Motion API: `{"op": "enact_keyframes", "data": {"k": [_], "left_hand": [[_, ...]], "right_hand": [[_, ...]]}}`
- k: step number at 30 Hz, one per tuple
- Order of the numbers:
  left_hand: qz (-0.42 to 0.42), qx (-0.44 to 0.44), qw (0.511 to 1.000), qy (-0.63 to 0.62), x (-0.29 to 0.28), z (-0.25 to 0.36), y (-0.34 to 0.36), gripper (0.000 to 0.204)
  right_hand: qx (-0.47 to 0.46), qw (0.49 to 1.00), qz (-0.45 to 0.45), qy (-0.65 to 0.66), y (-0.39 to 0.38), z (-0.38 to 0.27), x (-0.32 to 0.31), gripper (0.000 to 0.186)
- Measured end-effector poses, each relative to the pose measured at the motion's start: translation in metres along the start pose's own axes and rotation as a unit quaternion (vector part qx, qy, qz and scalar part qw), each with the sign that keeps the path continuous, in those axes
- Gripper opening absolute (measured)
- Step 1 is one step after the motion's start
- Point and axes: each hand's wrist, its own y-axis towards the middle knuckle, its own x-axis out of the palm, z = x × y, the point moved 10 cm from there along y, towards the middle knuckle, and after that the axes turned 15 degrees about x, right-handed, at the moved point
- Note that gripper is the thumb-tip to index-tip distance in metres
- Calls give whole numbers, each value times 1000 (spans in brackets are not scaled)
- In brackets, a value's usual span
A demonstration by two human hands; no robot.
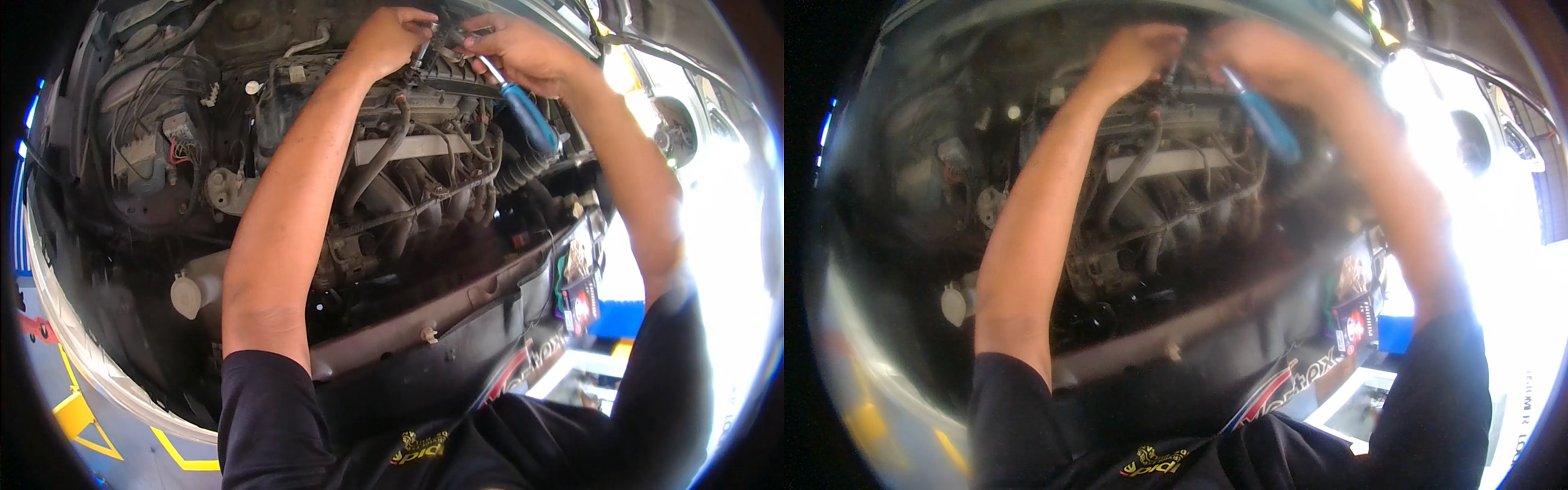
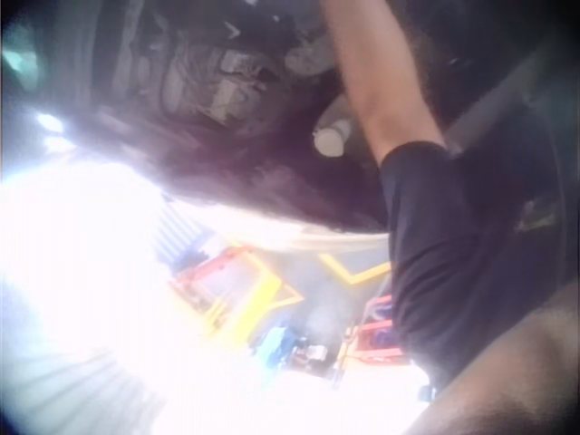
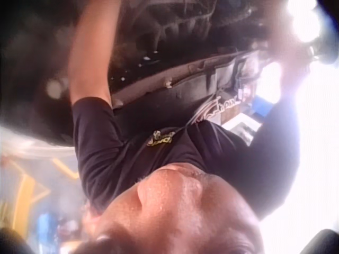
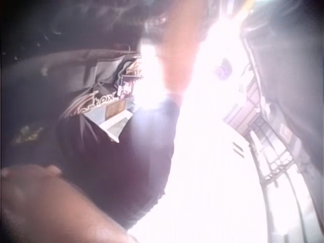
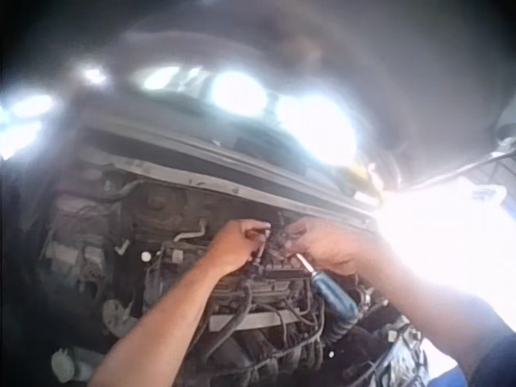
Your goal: The person works under the hood of a car, using a socket wrench and ratchet to loosen and tighten bolts on the engine. They remove a plastic engine cover, adjust components, and reattach the cover. The person also handles a car battery and uses a screwdriver to adjust parts near the windshield.
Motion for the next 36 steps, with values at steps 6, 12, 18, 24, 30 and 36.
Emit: {"op": "enact_keyframes", "data": {"k": [6,12,18,24,30,36], "left_hand": [[-43,-52,998,7,-3,-9,5,39],[-39,-52,997,43,-8,-15,8,35],[8,-26,1000,13,-17,-21,11,28],[-13,-59,996,-72,-3,-9,7,22],[-37,-46,998,-30,14,-13,17,20],[30,4,1000,-7,-21,-13,12,14]], "right_hand": [[43,998,40,-12,9,-18,-36,31],[122,984,0,130,43,-7,-5,22],[81,991,-8,105,60,-20,11,18],[145,933,-73,322,86,12,16,10],[113,926,11,360,91,30,-6,10],[116,875,57,466,88,-15,24,15]]}}
